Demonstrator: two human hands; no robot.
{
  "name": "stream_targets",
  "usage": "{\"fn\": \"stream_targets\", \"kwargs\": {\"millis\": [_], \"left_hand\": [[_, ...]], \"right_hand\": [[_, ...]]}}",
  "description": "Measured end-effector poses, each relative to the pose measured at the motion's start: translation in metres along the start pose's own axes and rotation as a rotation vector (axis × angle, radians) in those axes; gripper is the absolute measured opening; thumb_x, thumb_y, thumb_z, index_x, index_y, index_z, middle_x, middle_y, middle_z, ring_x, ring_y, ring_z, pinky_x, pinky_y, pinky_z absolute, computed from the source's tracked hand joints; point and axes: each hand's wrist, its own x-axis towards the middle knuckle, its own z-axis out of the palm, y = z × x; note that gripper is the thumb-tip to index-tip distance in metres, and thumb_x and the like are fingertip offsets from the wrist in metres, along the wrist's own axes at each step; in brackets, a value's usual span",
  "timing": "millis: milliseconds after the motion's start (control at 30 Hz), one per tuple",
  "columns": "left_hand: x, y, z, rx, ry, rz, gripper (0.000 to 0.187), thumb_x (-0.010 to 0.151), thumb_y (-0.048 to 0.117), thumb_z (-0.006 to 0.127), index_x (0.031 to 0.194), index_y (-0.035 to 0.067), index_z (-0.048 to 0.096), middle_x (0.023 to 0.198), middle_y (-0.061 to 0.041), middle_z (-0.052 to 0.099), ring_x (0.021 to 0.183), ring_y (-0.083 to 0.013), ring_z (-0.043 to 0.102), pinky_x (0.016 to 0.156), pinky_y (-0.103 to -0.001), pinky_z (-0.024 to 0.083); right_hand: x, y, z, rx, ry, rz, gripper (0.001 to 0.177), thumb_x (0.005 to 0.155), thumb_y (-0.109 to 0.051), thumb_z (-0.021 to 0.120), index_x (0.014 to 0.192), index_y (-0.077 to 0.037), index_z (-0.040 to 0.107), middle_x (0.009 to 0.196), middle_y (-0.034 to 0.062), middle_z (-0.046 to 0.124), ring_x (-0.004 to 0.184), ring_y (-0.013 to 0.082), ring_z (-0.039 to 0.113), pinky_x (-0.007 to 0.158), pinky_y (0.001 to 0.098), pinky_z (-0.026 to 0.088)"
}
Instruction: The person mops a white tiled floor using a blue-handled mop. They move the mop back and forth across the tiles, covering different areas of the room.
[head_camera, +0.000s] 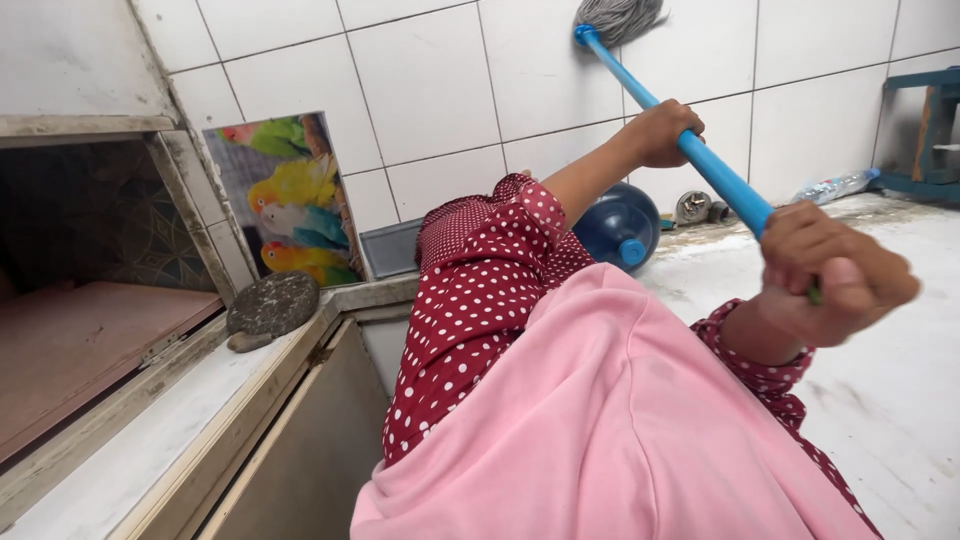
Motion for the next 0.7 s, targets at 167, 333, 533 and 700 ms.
{"fn": "stream_targets", "kwargs": {"millis": [167,333,533,700], "left_hand": [[-0.061,0.008,-0.034,0.041,0.115,-0.080,0.031,0.075,0.016,0.067,0.051,0.017,0.047,0.050,-0.004,0.060,0.046,-0.0241,0.059,0.044,-0.042,0.043],[-0.156,0.000,-0.093,0.153,0.309,-0.172,0.022,0.074,0.014,0.065,0.054,0.015,0.056,0.057,-0.009,0.067,0.053,-0.0345,0.065,0.055,-0.047,0.052],[-0.280,-0.018,-0.170,0.312,0.432,-0.236,0.026,0.077,0.015,0.070,0.057,0.015,0.054,0.057,-0.005,0.064,0.057,-0.0285,0.064,0.058,-0.043,0.053],[-0.349,-0.025,-0.209,0.381,0.469,-0.263,0.029,0.077,0.005,0.071,0.059,0.015,0.052,0.058,-0.002,0.060,0.056,-0.0180,0.055,0.049,-0.033,0.046]], "right_hand": [[0.001,-0.009,0.015,0.109,-0.213,0.086,0.025,0.079,-0.010,0.025,0.054,-0.007,0.024,0.045,0.0068,0.023,0.037,0.0208,0.023,0.047,0.0374,0.025],[-0.008,-0.004,0.087,0.267,-0.358,0.050,0.030,0.082,-0.010,0.030,0.052,-0.007,0.028,0.046,0.0071,0.029,0.037,0.0210,0.029,0.046,0.0382,0.030],[-0.048,-0.011,0.197,0.458,-0.450,0.004,0.044,0.092,-0.014,0.039,0.051,-0.002,0.032,0.045,0.0107,0.033,0.036,0.0236,0.031,0.042,0.0392,0.028],[-0.091,-0.034,0.259,0.335,-0.359,0.037,0.043,0.096,-0.007,0.034,0.054,-0.003,0.027,0.050,0.0093,0.025,0.042,0.0212,0.025,0.047,0.0381,0.023]]}}
